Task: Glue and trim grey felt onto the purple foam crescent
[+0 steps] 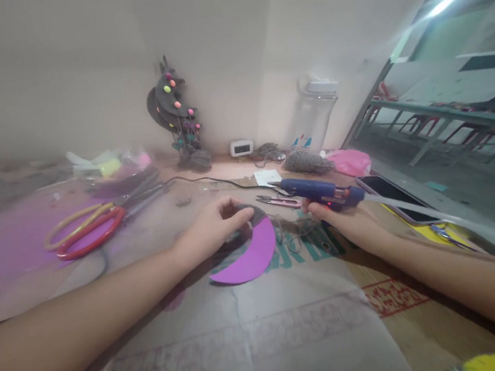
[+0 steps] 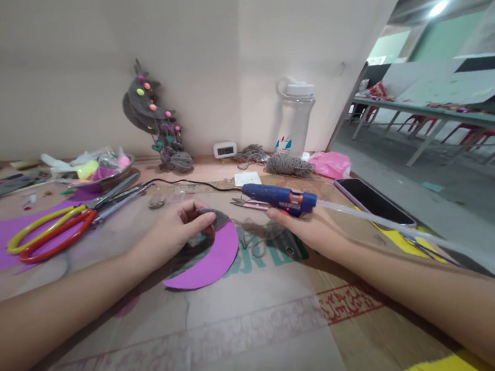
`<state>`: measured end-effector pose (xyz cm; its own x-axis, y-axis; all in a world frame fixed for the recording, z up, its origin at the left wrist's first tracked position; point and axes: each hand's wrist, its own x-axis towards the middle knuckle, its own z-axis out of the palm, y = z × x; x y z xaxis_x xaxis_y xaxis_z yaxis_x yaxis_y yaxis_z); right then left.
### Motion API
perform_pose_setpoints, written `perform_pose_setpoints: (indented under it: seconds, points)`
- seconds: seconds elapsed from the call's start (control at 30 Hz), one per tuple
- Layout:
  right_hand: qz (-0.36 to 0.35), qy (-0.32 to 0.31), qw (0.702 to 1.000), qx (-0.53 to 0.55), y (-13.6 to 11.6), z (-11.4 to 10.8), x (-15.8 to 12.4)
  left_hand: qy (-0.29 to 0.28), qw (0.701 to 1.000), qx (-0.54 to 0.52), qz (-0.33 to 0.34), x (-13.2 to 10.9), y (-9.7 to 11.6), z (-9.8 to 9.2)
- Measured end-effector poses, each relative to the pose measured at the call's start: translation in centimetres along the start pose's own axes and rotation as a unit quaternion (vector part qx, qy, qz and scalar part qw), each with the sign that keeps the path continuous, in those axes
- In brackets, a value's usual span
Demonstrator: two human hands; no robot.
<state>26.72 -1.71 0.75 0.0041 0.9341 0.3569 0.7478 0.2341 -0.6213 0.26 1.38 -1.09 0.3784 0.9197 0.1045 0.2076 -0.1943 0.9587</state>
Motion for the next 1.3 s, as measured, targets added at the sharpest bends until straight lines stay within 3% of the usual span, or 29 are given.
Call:
perform_pose_setpoints:
  seconds: [0.27,0.8,1.3]
  points:
    - [-0.068,-0.127,0.985,0.099,0.2,0.1,-0.7,0.039,0.998,0.031,0.035,0.0,0.2,-0.4]
    - [-0.051,-0.074,0.996,0.020,0.7,0.4,-0.5,0.037,0.998,0.022,0.050,-0.1,0.1,-0.2]
    - [-0.056,-0.091,0.994,0.038,-0.4,0.3,-0.5,0.031,0.998,0.016,0.046,0.0,0.1,-0.2]
